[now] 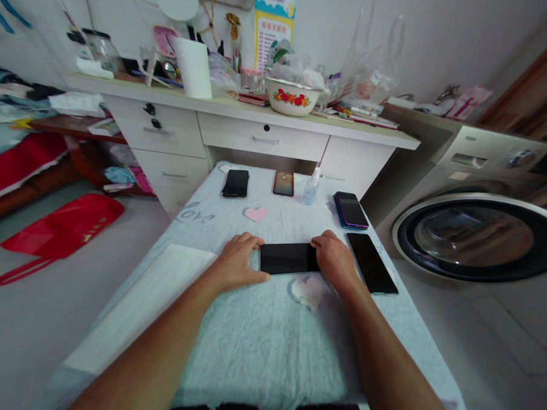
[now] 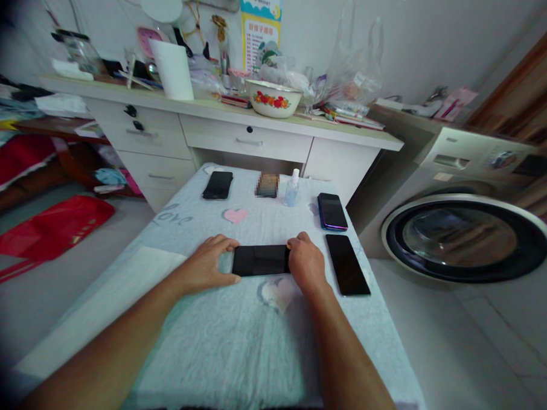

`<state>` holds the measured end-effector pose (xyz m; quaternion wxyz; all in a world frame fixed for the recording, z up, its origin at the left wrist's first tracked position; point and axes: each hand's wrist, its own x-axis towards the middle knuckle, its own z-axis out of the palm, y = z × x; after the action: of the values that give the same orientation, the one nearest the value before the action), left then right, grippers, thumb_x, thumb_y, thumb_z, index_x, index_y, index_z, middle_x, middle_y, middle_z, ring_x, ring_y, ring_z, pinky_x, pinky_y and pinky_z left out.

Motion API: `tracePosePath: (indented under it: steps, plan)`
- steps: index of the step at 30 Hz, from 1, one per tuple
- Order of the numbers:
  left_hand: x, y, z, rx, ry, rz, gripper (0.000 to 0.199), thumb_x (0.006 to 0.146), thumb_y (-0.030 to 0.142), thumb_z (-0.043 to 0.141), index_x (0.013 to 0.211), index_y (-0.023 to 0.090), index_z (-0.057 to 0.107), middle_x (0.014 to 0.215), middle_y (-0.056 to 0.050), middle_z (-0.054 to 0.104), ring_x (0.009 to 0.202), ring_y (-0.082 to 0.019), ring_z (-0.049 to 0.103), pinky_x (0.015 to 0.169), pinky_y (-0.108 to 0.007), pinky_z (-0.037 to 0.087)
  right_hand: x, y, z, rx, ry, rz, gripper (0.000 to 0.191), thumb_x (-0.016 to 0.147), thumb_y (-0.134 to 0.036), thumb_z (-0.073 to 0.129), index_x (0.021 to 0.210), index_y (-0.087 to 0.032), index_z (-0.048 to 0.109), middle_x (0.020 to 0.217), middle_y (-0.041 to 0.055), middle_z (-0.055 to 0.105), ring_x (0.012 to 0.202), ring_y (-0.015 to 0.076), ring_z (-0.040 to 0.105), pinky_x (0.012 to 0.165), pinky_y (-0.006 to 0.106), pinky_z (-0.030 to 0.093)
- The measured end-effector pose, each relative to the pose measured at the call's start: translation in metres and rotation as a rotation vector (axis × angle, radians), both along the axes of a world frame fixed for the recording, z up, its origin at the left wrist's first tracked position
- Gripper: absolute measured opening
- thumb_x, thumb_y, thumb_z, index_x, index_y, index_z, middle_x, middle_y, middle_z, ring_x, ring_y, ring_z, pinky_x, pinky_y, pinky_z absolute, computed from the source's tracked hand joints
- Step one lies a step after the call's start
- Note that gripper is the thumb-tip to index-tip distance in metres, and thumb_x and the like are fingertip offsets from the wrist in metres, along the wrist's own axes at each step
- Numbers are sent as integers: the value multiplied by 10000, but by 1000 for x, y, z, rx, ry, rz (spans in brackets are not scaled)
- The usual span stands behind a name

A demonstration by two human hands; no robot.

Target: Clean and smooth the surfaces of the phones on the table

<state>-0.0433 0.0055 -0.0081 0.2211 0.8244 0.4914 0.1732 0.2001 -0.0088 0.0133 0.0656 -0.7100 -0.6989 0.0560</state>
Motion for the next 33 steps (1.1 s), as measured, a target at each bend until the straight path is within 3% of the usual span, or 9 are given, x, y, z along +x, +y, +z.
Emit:
tracePosePath:
  steps: [5, 17, 33]
  plan:
    - [0, -1, 0, 0, 15, 6, 625, 586, 408, 745, 1131, 166, 557, 1082, -86, 572, 1035, -272, 520, 913, -388, 424, -3, 0, -4, 37, 27, 80, 308, 955, -227, 404, 1033, -231, 702, 1054, 52, 608, 885, 146, 586, 776, 232, 366]
    - [0, 0, -1, 3, 22, 9, 630, 586, 422, 747, 1133, 176, 555, 1084, -82, 572, 1036, -271, 522, 915, -387, 425, 9, 3, -1, 8, -65, -89, 322, 945, -221, 406, 1043, -251, 711, 1068, 65, 616, 855, 161, 612, 685, 251, 365]
    - [-1, 2, -3, 14, 16, -5, 653, 590, 439, 745, 1147, 157, 554, 1082, -91, 577, 1038, -277, 523, 915, -392, 423, 14, -1, 5, -34, -77, -69, 303, 932, -230, 420, 992, -253, 716, 1056, 65, 654, 907, 175, 616, 726, 254, 386]
